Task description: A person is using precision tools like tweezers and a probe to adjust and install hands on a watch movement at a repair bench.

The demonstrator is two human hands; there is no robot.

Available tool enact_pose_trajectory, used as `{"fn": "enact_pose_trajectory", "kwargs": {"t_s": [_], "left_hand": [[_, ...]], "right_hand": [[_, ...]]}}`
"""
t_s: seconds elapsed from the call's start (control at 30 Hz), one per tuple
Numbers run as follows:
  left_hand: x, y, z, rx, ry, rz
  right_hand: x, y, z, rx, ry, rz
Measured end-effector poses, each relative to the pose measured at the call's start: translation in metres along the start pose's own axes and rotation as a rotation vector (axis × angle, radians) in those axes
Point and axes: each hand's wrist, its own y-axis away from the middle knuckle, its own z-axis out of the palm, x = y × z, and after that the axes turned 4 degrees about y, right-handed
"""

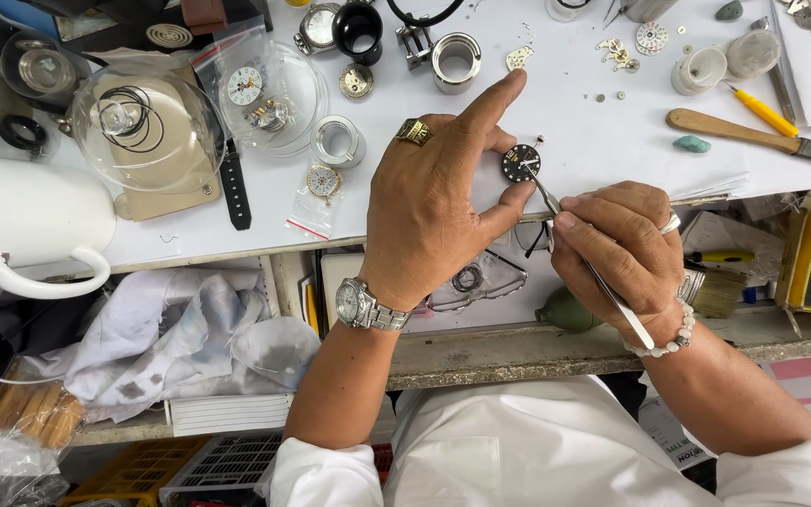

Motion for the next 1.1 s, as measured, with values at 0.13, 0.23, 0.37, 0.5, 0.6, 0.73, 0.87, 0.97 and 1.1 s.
{"fn": "enact_pose_trajectory", "kwargs": {"t_s": [0.13,0.23,0.37,0.5,0.6,0.73,0.87,0.97,1.1], "left_hand": [[-0.001,0.001,0.001,0.000,-0.010,-0.001],[-0.001,0.001,0.001,0.002,-0.009,0.003],[0.000,0.001,0.001,0.001,-0.008,0.004],[0.000,0.000,0.001,0.007,-0.007,0.007],[0.002,0.000,-0.001,0.002,0.002,-0.004],[0.002,0.000,0.000,0.001,-0.009,-0.003],[0.001,0.001,0.000,0.043,0.026,0.027],[0.007,0.000,-0.013,0.001,0.206,0.004],[0.012,-0.002,-0.027,-0.110,0.491,-0.071]], "right_hand": [[-0.001,-0.003,-0.002,-0.010,0.003,-0.006],[-0.002,-0.003,-0.003,-0.026,-0.007,0.004],[-0.003,-0.004,-0.002,-0.019,-0.007,0.009],[-0.003,-0.005,-0.002,-0.011,0.000,0.006],[-0.002,-0.003,-0.001,-0.001,-0.002,0.005],[0.002,0.007,0.002,0.039,-0.006,-0.010],[0.003,0.014,0.007,0.180,-0.029,0.126],[-0.003,0.012,0.003,0.232,-0.047,0.208],[-0.012,-0.021,-0.018,0.047,0.064,0.280]]}}
